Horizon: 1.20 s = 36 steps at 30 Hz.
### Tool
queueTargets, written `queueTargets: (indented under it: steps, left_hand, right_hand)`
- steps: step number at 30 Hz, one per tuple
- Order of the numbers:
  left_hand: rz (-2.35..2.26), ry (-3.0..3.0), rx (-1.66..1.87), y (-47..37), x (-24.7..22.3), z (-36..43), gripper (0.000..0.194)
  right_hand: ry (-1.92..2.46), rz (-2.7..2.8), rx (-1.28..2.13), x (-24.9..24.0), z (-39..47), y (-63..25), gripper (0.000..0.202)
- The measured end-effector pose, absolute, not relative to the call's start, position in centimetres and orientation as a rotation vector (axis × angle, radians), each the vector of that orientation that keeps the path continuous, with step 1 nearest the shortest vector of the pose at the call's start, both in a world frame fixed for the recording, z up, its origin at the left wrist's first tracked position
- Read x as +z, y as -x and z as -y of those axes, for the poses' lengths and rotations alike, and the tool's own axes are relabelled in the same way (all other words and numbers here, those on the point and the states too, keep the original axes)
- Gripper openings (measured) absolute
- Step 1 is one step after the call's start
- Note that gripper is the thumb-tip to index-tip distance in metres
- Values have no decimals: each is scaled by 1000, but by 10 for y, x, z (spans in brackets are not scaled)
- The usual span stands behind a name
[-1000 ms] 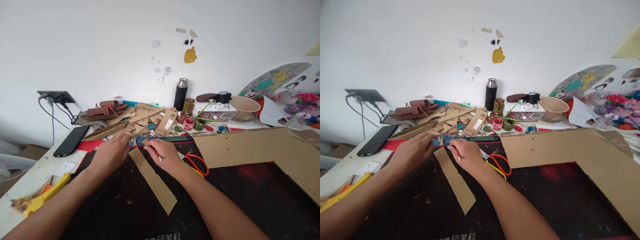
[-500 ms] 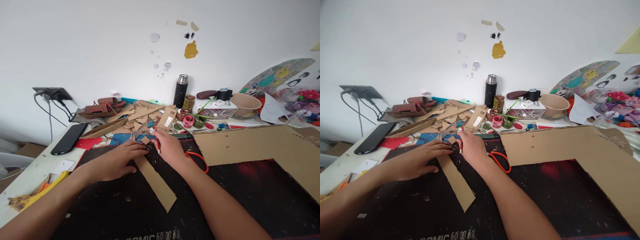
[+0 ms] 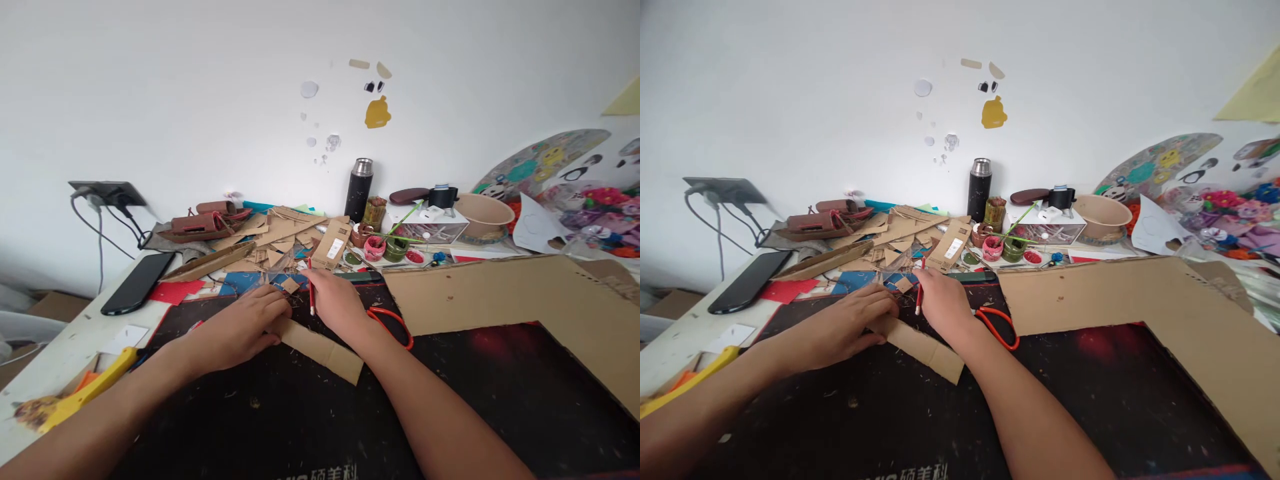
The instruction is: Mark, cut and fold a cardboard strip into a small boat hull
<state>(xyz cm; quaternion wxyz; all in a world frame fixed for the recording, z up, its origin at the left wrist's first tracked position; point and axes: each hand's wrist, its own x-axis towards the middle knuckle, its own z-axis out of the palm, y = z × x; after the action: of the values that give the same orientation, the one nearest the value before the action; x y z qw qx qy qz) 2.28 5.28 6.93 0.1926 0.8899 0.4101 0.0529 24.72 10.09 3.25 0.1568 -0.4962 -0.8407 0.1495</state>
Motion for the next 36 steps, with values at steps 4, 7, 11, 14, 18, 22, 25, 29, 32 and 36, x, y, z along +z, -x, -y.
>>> queueTargets:
  steps: [4, 7, 11, 14, 18, 22, 25, 29, 32, 36]
  left_hand:
    - [-1241, -2403, 55, -19, 80, -48, 19]
    - [-1316, -2322, 13, -6, 90, -49, 19]
    - [-1475, -2099, 146, 25, 101, -59, 21]
    - [-1491, -1901, 422, 41, 99, -67, 35]
    - [-1337, -1579, 598, 33, 86, -66, 42]
    - [-1280, -1376, 622, 8, 80, -55, 44]
    - [-1235, -1311, 623, -6, 79, -50, 46]
    - [-1172, -1307, 522, -12, 75, -49, 46]
    - [-1148, -1376, 465, -11, 70, -50, 46]
    - [-1142, -1471, 421, -8, 68, -50, 44]
  right_hand:
    - [1411, 2387, 430, 31, -101, -246, 51]
    - [1392, 2365, 489, 32, -102, -245, 44]
    - [1353, 2255, 716, 34, -102, -244, 26]
    - [1238, 2087, 924, 35, -101, -244, 27]
    - [1087, 1857, 1259, 31, -100, -243, 27]
    - [998, 1603, 1513, 27, -103, -239, 34]
    - [954, 1440, 1624, 26, -106, -237, 46]
    - [956, 1294, 1626, 24, -110, -238, 53]
    - [966, 1258, 1636, 24, -110, -240, 52]
    - [966, 1283, 1680, 24, -109, -239, 50]
